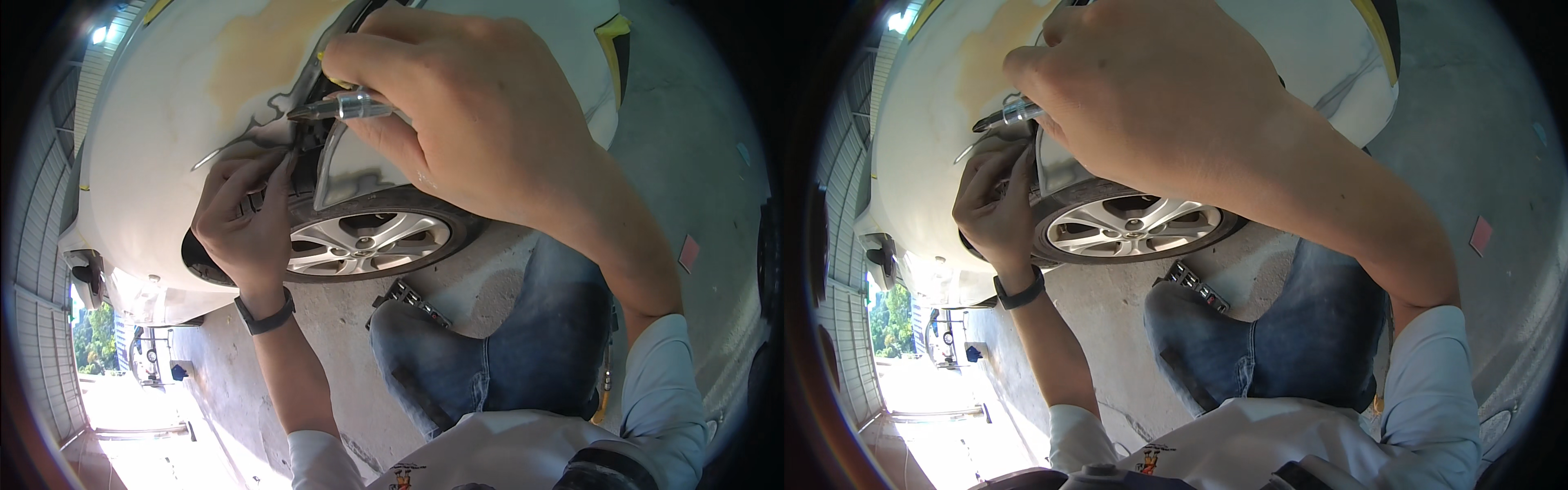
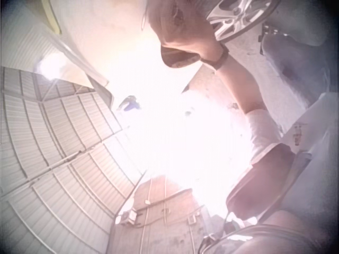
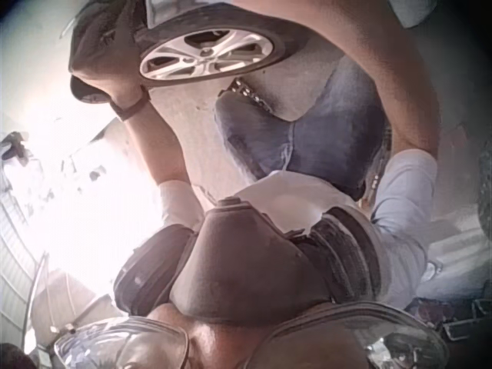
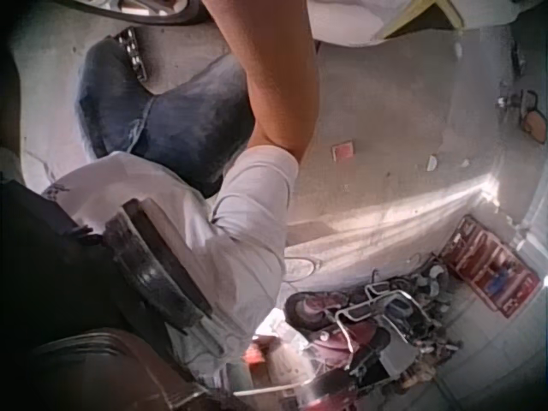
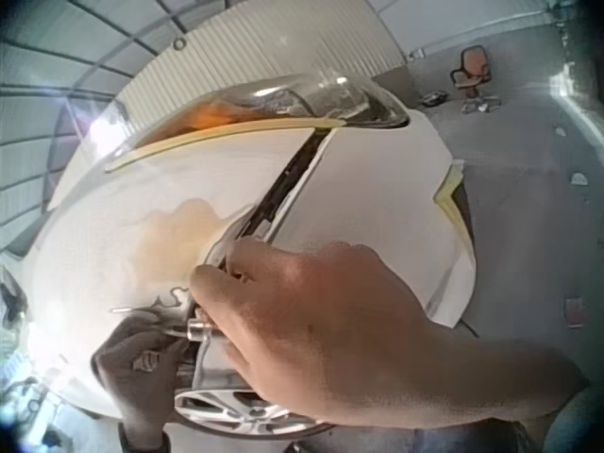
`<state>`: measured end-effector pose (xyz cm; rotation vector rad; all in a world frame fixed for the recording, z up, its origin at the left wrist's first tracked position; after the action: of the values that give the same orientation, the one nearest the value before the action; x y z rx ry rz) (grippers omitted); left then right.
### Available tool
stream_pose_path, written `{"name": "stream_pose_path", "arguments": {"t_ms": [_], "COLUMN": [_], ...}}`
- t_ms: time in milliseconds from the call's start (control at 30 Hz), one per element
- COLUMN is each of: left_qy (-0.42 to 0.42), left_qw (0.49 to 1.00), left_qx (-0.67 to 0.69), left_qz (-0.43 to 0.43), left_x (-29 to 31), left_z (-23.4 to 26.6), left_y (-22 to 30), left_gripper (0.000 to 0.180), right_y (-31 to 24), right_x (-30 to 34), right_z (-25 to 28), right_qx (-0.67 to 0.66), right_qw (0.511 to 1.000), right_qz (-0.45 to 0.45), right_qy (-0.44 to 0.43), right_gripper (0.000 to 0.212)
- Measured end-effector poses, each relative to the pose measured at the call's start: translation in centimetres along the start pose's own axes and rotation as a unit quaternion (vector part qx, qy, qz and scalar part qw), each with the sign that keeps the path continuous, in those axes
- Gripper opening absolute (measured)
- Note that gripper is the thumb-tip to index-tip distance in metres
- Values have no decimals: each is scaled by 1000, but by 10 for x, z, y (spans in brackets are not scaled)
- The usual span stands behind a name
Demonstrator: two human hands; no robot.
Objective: The person kneels and sits on the floor to remove screws from the front wheel arch of a white car using a ratchet and socket set. They then use a screwdriver to pry and detach the bumper trim from the wheel arch.
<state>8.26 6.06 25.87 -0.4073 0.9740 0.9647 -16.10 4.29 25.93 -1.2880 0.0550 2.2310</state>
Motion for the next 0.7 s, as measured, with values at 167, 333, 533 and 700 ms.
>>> {"name": "stream_pose_path", "arguments": {"t_ms": [167, 333, 533, 700], "left_qy": [6, 47, 1, 41], "left_qw": [1000, 999, 961, 932], "left_qx": [-11, 1, -149, -224], "left_qz": [-17, -15, -232, -283], "left_x": [-1, 1, 15, 28], "left_z": [-2, -12, -8, -17], "left_y": [1, -4, 2, 11], "left_gripper": [16, 17, 37, 37], "right_y": [-4, -3, -1, -4], "right_x": [4, -3, -2, 0], "right_z": [-3, -12, -17, -8], "right_qx": [82, 71, 78, 31], "right_qw": [996, 992, 992, 996], "right_qz": [3, -19, -17, -13], "right_qy": [42, 102, 93, 84], "right_gripper": [28, 28, 35, 29]}}
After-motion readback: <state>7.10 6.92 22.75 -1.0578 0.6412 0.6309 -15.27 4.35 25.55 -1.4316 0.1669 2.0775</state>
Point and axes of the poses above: each hand's wrist, its own x-axis away from the middle knuckle, its own z-axis out of the back of the hand, y = z × x, the point moved 4 cm from there along -x, towards the middle knuckle, and after that the axes turned 5 degrees about -z, right-handed, at the moved point
